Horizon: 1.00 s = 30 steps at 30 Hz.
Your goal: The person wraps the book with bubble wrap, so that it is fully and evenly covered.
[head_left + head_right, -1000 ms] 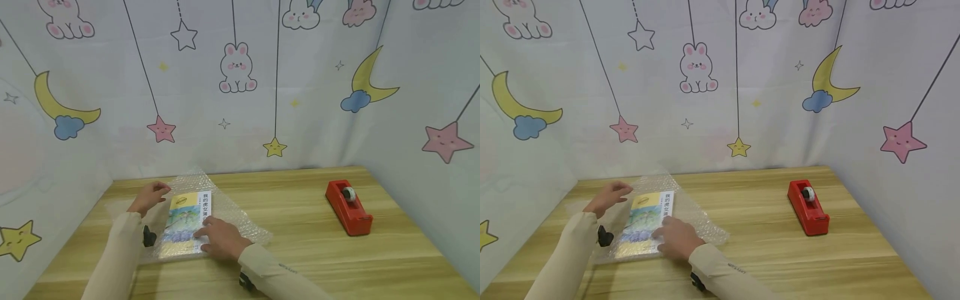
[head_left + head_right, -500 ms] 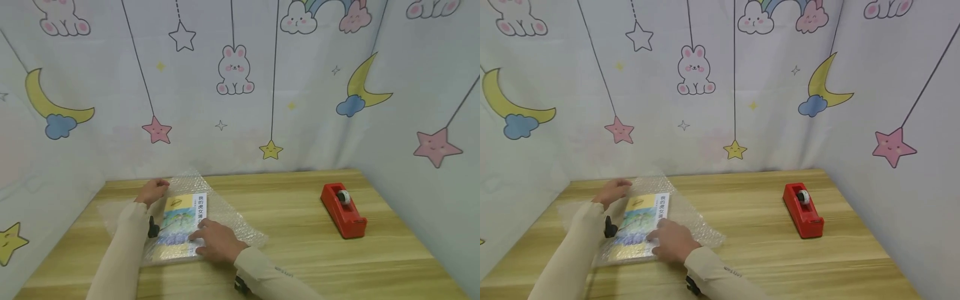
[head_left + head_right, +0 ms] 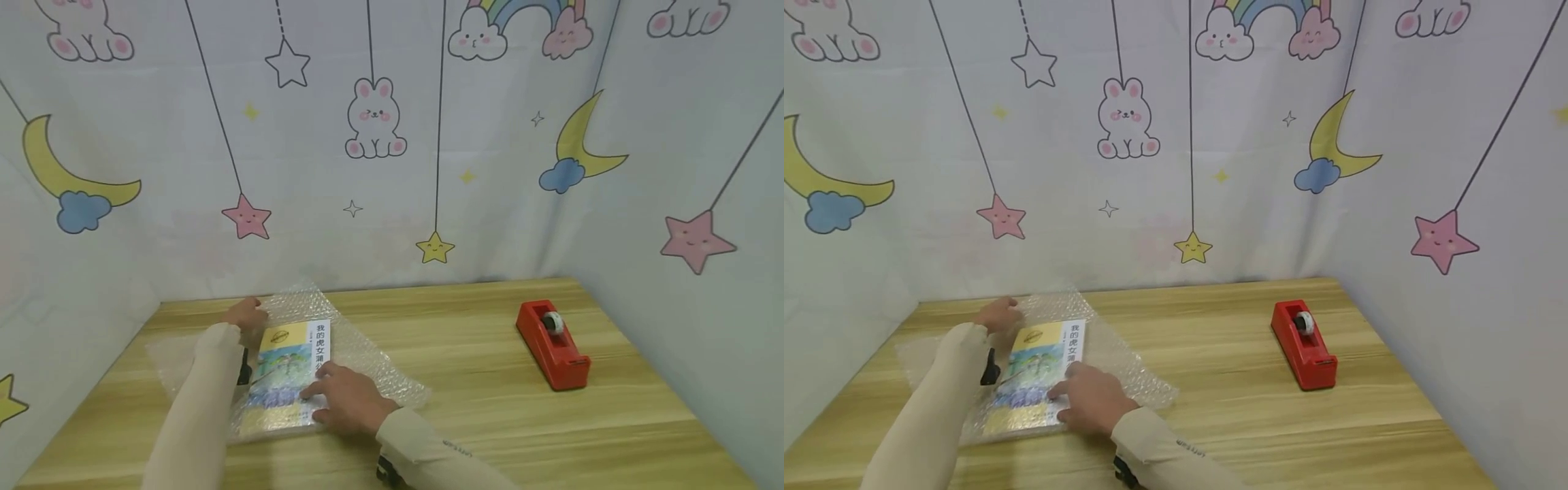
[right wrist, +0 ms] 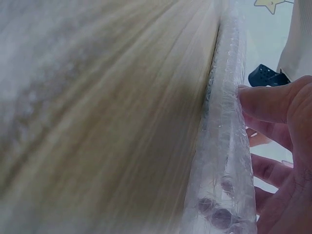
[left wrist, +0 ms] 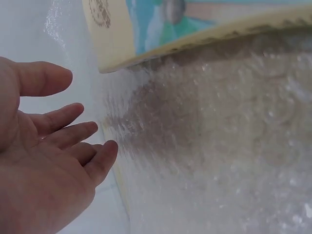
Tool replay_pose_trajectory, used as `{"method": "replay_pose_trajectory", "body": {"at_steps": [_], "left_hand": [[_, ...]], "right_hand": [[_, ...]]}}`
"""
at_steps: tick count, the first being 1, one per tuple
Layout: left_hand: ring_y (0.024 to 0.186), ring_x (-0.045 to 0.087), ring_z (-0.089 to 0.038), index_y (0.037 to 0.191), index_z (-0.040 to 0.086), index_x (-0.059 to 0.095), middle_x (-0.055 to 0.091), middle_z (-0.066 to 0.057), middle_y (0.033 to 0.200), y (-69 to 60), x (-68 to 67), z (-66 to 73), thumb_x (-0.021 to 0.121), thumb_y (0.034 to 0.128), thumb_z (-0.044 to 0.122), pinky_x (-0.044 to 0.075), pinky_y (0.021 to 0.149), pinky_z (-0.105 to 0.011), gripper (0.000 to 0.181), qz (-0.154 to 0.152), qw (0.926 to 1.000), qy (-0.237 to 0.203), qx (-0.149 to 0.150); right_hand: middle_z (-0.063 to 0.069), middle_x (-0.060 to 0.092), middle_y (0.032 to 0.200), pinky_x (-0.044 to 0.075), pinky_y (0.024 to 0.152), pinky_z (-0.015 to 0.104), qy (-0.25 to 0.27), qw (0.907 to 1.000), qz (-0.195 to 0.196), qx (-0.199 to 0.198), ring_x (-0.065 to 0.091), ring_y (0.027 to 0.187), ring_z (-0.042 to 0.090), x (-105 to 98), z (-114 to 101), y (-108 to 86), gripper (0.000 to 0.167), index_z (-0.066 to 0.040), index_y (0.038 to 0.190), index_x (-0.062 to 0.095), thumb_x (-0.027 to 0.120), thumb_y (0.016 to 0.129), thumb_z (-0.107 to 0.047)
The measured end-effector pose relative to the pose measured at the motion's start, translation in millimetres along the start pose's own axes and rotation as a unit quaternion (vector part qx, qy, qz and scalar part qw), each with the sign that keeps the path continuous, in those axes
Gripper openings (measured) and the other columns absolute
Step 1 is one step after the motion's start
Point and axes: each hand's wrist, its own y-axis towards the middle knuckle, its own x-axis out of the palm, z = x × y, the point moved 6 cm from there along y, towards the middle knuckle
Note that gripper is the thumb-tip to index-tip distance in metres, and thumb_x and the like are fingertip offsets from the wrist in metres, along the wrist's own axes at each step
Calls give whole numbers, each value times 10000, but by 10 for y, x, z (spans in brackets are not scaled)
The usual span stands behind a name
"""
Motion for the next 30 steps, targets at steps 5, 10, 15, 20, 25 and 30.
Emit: {"method": "replay_pose_trajectory", "body": {"at_steps": [5,10,15,20,25,30], "left_hand": [[1345,372,-597,1471,-186,219,308,-441,1485,-3,40,-53,428,962,206,430,1058,-639,676,1,9992,-231,-326],[1280,453,-578,1424,-208,272,395,-449,1417,-28,-21,-40,463,941,199,467,1024,-610,660,340,9987,-15,-379],[1180,554,-542,1365,-188,434,517,-422,1327,-76,-159,72,497,937,130,530,912,-559,537,695,9964,423,236],[1009,637,-457,1211,-86,642,633,-351,1205,-142,-234,122,531,951,112,551,772,-476,345,857,9933,437,635],[1017,637,-450,1164,-41,692,659,-317,1203,-153,-257,88,529,986,153,546,786,-483,309,1002,9917,211,782],[1238,539,-532,1213,-16,690,579,-325,1364,-148,-246,78,524,1016,185,495,959,-612,327,1147,9887,125,955]], "right_hand": [[-105,560,1394,532,741,237,10,10000,-28,-33,604,1168,87,15,-34,-2,367,-454,1252,669,730,896,-387],[-105,556,1401,529,733,226,1,10000,-21,-85,603,1160,84,21,-67,-11,370,-458,1252,666,734,894,-392],[-101,549,1416,539,742,239,43,10000,9,-89,601,1175,95,4,-71,-14,372,-458,1254,664,731,897,-381],[-98,549,1418,542,759,245,36,10000,50,-75,604,1182,102,-18,-63,-13,375,-449,1257,665,730,896,-374],[-84,555,1418,550,799,263,32,10000,60,-49,602,1199,113,-32,-57,-27,375,-434,1260,670,729,897,-365],[-71,559,1416,552,809,271,31,10000,65,-18,602,1210,126,-34,-34,-35,372,-420,1264,674,725,901,-353]]}}
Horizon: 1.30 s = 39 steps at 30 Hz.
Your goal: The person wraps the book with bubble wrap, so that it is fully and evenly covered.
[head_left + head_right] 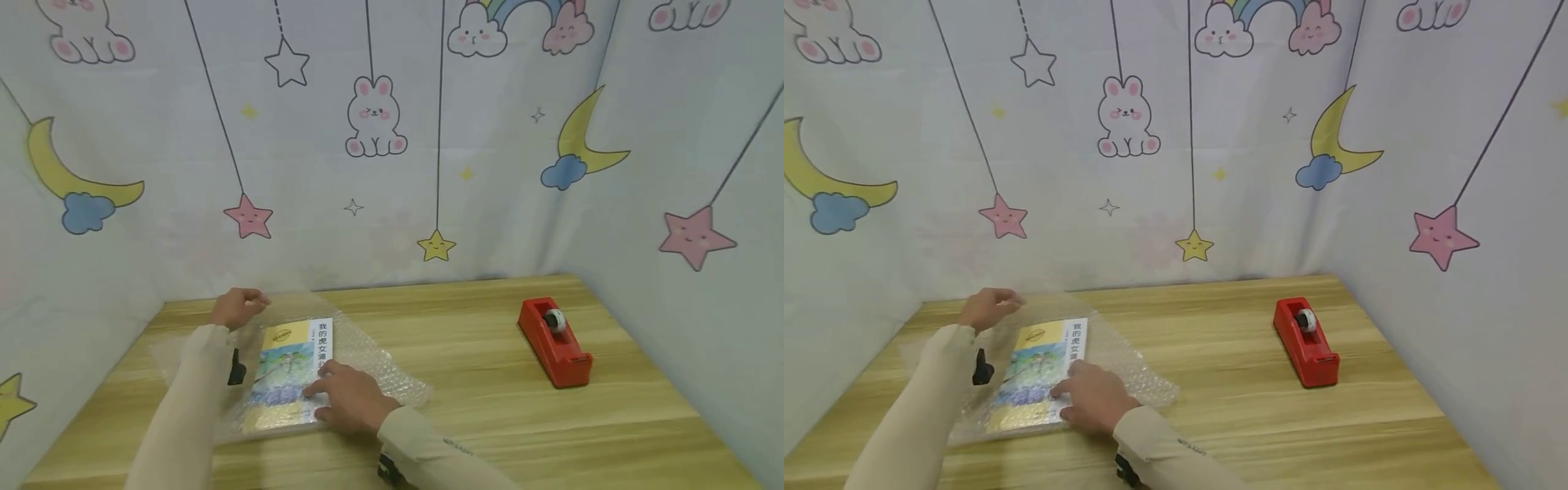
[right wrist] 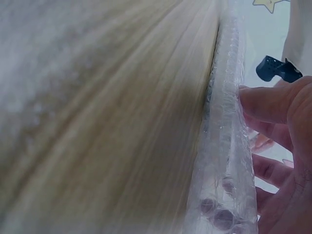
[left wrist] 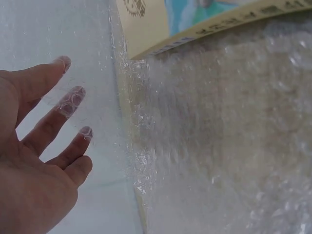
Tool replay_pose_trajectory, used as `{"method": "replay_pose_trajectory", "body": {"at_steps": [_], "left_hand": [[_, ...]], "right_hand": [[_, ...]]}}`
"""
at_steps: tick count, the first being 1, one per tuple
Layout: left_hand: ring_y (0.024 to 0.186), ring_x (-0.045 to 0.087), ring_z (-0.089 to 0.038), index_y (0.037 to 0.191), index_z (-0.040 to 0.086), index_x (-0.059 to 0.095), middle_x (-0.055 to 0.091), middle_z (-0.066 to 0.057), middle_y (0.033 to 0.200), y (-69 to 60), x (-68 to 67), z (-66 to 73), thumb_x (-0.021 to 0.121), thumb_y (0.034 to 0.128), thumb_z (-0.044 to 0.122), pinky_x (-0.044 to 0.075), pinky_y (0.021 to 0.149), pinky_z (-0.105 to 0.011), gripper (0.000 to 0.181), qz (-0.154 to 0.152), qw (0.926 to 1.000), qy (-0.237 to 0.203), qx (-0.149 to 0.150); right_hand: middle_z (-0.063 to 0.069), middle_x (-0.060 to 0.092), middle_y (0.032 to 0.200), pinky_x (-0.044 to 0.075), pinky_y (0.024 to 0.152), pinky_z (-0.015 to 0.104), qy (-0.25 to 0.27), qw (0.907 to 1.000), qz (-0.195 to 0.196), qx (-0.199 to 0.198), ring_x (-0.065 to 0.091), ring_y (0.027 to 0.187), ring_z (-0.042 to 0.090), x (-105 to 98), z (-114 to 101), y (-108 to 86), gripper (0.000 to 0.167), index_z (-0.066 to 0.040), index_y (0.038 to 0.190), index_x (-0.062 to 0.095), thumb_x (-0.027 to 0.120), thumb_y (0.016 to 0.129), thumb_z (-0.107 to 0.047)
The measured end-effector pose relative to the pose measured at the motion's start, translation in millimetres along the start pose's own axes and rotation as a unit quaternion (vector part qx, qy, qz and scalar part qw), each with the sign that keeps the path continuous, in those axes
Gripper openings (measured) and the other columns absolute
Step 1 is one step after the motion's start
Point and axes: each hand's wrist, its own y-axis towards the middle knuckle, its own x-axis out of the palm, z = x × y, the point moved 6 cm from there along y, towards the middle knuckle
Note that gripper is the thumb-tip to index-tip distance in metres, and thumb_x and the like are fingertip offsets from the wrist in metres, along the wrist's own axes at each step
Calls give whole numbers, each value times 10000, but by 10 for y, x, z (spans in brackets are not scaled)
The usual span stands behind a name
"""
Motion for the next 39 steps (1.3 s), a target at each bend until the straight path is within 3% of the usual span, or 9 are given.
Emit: {"method": "replay_pose_trajectory", "body": {"at_steps": [4,12,28,30,35,37,39], "left_hand": [[1323,464,-543,1275,-27,653,543,-319,1412,-60,14,20,528,1026,200,438,1034,-656,360,57,9998,-166,27],[1368,418,-546,1373,-42,567,506,-310,1456,-213,26,-18,546,1037,304,412,1058,-671,483,50,9991,-429,-24],[1276,541,-490,1226,76,719,594,-253,1398,-515,10,39,604,1006,221,510,946,-609,288,146,9991,-275,277],[1117,624,-477,1203,88,734,607,-250,1382,-545,18,47,619,996,200,537,899,-557,263,181,9989,-309,315],[1036,665,-438,1130,91,765,670,-235,1298,-587,35,78,649,965,130,545,882,-528,206,346,9972,-248,621],[1190,623,-441,1107,86,772,694,-220,1263,-595,40,83,656,957,109,520,952,-590,191,413,9957,-209,798],[1211,606,-458,1088,74,776,713,-212,1227,-608,44,84,664,949,95,489,982,-628,180,440,9943,-216,945]], "right_hand": [[-65,561,1411,556,816,283,60,10000,17,21,601,1211,132,0,6,-6,369,-414,1263,676,724,903,-345],[-60,569,1398,555,823,283,85,10000,25,0,603,1202,136,4,0,-7,370,-410,1257,681,732,897,-345],[-40,573,1399,549,781,268,100,9999,-4,-26,606,1197,148,28,-7,2,358,-396,1256,688,725,905,-334],[-41,572,1401,550,783,268,108,9999,-8,-23,607,1196,149,39,-5,7,358,-394,1259,687,723,908,-333],[-39,570,1402,553,787,273,95,9999,-19,-37,608,1196,151,37,-6,4,355,-395,1260,686,718,912,-335],[-41,568,1403,553,792,272,85,10000,-30,-31,606,1198,147,34,-4,3,350,-398,1260,685,714,916,-337],[-41,567,1403,552,788,270,81,10000,-38,-34,604,1197,145,28,-7,2,347,-398,1260,685,711,920,-338]]}}
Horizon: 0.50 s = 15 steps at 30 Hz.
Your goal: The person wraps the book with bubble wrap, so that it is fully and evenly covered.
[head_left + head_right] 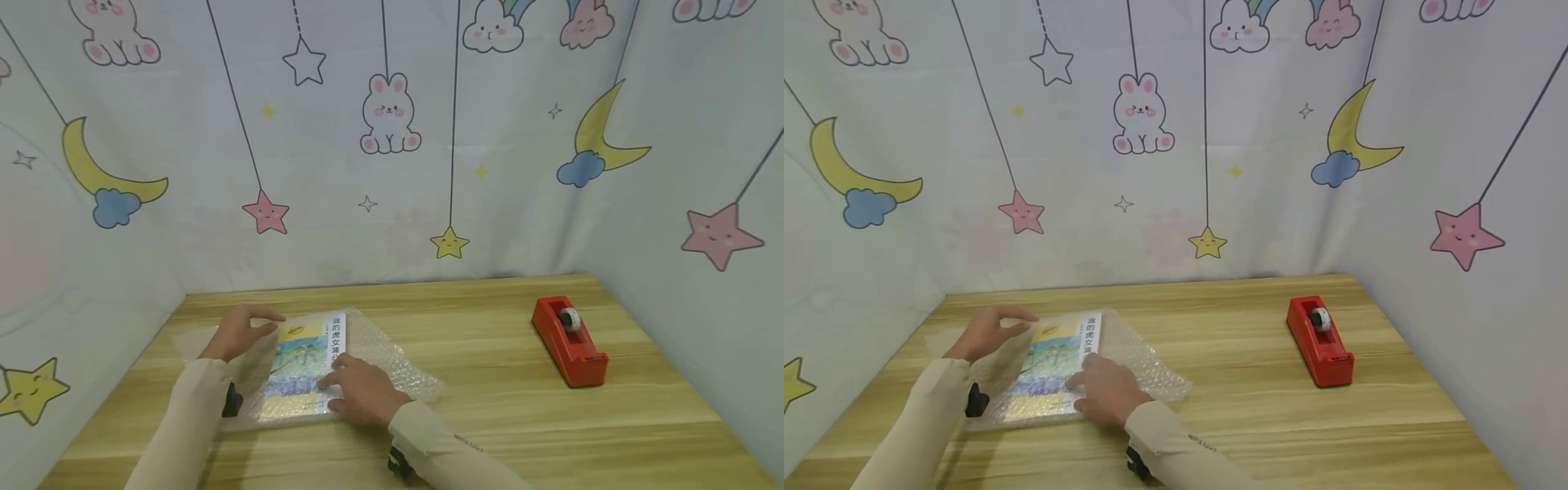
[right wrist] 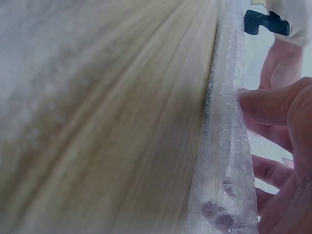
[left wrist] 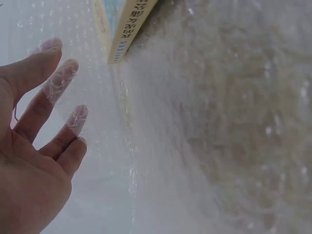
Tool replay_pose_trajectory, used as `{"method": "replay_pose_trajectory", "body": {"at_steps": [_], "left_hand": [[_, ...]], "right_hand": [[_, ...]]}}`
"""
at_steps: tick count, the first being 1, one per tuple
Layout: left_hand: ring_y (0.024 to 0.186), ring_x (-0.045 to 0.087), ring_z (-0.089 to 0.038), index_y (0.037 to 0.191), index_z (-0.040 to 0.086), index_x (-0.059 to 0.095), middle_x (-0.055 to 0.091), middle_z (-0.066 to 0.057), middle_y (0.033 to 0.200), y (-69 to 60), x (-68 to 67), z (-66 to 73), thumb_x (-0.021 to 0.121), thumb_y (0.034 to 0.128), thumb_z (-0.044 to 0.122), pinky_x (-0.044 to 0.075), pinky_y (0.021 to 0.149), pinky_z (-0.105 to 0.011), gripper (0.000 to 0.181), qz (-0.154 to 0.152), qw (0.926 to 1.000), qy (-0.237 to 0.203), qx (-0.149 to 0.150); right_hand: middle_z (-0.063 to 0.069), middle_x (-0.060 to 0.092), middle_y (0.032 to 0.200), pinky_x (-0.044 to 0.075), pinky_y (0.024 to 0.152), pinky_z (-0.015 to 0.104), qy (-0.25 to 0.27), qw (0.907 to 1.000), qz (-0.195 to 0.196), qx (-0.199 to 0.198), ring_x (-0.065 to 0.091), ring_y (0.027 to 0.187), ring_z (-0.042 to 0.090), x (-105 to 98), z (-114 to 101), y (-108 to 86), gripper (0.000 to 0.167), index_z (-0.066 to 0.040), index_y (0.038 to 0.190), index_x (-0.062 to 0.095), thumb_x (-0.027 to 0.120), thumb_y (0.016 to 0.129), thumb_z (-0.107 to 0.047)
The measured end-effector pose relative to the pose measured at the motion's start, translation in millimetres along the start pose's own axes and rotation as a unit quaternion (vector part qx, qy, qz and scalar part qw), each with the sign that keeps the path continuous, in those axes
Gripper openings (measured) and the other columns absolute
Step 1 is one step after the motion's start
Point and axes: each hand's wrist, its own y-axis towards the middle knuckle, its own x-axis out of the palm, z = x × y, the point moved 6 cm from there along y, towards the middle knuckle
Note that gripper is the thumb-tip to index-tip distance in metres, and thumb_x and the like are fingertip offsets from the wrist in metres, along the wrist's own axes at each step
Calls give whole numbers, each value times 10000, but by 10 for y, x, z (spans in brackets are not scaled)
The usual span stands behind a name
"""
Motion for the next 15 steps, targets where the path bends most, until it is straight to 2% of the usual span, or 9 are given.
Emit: {"method": "replay_pose_trajectory", "body": {"at_steps": [5,15], "left_hand": [[1170,630,-456,1040,94,795,753,-178,1140,-36,22,-3,693,921,72,492,970,-634,158,7,9999,17,128],[1190,618,-444,991,120,804,729,-175,1206,-66,66,-26,709,900,50,487,972,-633,149,-192,9997,109,66]], "right_hand": [[-42,568,1400,549,765,262,-2,10000,-4,10,608,1185,142,-1,-2,-5,341,-395,1254,690,714,918,-336],[-41,573,1387,551,779,272,105,9999,69,4,612,1183,148,10,7,4,325,-385,1236,699,717,916,-328]]}}
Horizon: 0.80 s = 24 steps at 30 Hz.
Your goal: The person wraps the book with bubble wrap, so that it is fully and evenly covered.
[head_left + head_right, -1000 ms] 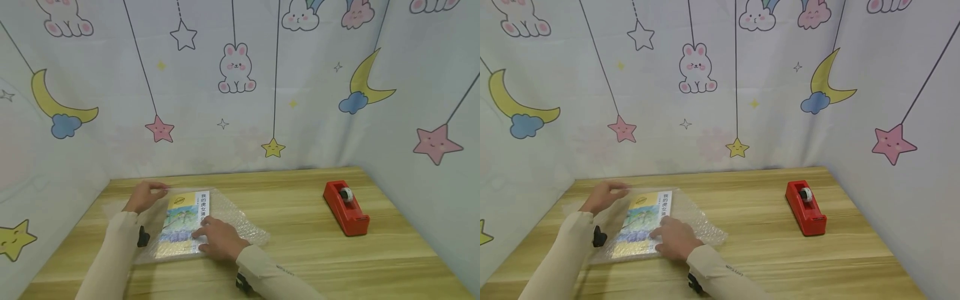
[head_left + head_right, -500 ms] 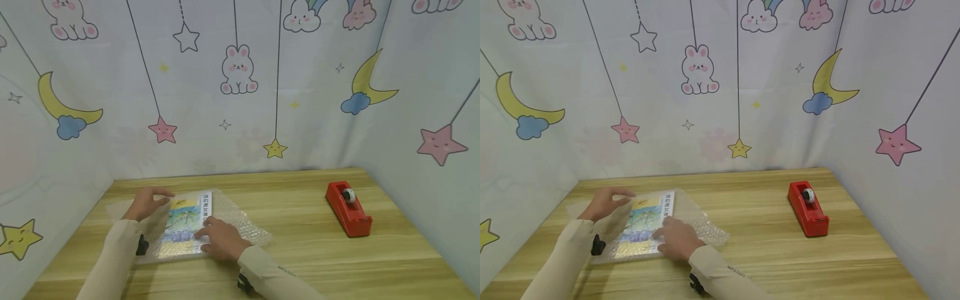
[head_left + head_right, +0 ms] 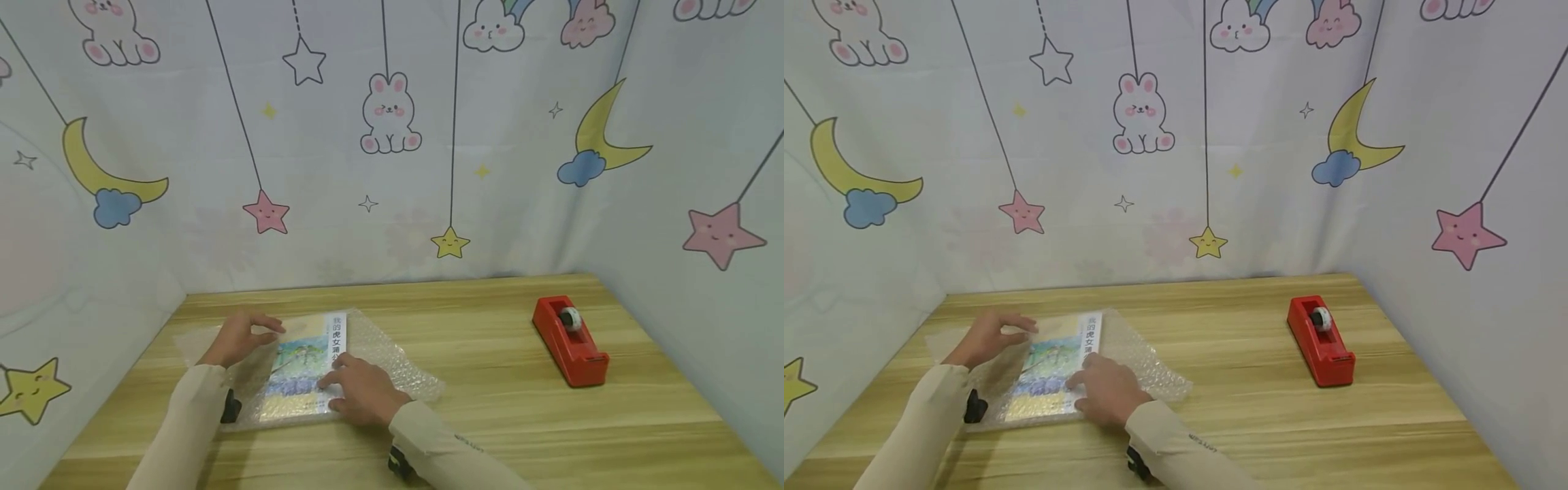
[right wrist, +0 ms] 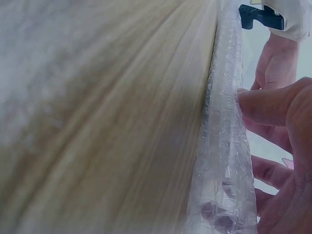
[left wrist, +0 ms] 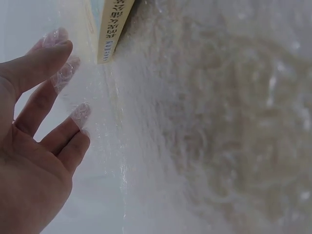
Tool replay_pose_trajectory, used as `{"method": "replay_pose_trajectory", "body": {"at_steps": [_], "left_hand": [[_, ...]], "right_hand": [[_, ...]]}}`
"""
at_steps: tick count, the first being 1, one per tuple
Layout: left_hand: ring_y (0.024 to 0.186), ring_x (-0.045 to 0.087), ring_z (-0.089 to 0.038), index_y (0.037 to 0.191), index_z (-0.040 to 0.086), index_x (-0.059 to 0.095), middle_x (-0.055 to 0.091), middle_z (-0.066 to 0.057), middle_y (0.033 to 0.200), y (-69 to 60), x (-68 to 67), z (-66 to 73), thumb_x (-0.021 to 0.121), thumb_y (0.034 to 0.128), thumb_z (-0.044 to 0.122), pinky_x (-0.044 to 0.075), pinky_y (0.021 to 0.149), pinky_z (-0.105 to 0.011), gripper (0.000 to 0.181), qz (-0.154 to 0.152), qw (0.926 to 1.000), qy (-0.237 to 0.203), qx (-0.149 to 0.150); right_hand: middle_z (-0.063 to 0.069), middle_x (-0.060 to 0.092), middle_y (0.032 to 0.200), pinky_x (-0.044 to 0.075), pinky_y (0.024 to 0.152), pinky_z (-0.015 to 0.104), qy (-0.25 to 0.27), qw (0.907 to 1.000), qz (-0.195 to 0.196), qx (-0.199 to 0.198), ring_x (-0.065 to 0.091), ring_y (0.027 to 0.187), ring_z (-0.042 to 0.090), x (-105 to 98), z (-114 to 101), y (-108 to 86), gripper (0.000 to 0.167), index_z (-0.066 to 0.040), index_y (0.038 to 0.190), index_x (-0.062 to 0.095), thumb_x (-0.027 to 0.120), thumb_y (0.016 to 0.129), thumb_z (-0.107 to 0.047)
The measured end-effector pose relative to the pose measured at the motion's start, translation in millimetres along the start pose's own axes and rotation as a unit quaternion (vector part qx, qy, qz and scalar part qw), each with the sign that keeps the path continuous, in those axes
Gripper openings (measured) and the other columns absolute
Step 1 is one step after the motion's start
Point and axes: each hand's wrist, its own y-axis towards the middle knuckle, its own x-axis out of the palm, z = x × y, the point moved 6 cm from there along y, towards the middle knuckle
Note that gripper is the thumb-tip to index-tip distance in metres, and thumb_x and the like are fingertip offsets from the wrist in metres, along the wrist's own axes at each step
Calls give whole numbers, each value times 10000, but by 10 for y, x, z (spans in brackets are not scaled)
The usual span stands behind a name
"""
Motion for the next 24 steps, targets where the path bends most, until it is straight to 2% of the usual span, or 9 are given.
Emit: {"method": "replay_pose_trajectory", "body": {"at_steps": [7,15,21,24], "left_hand": [[1226,602,-448,973,124,806,728,-167,1219,-10,46,1,717,891,41,502,962,-620,148,-163,9997,60,-156],[1198,619,-455,838,116,798,737,-183,1187,-25,58,38,742,858,15,463,1005,-645,117,-142,9999,-15,4],[1221,609,-452,768,138,777,729,-179,1211,-11,75,5,730,866,1,442,1037,-648,175,-222,9997,-37,-112],[1234,598,-456,766,147,773,724,-178,1225,-21,85,2,726,870,2,436,1040,-654,185,-261,9996,1,-115]], "right_hand": [[-36,580,1366,551,785,275,113,9999,40,-13,620,1153,151,-11,-11,-4,325,-373,1225,703,729,906,-322],[-24,573,1354,554,810,298,98,9999,-27,-33,602,1159,161,-31,-26,3,324,-360,1235,694,722,917,-309],[-17,557,1346,550,798,306,27,9998,-206,26,578,1174,170,-51,-41,30,337,-356,1255,672,720,926,-305],[-19,549,1345,546,792,308,-57,9994,-319,119,572,1178,170,-34,-45,56,404,-359,1316,627,720,926,-310]]}}
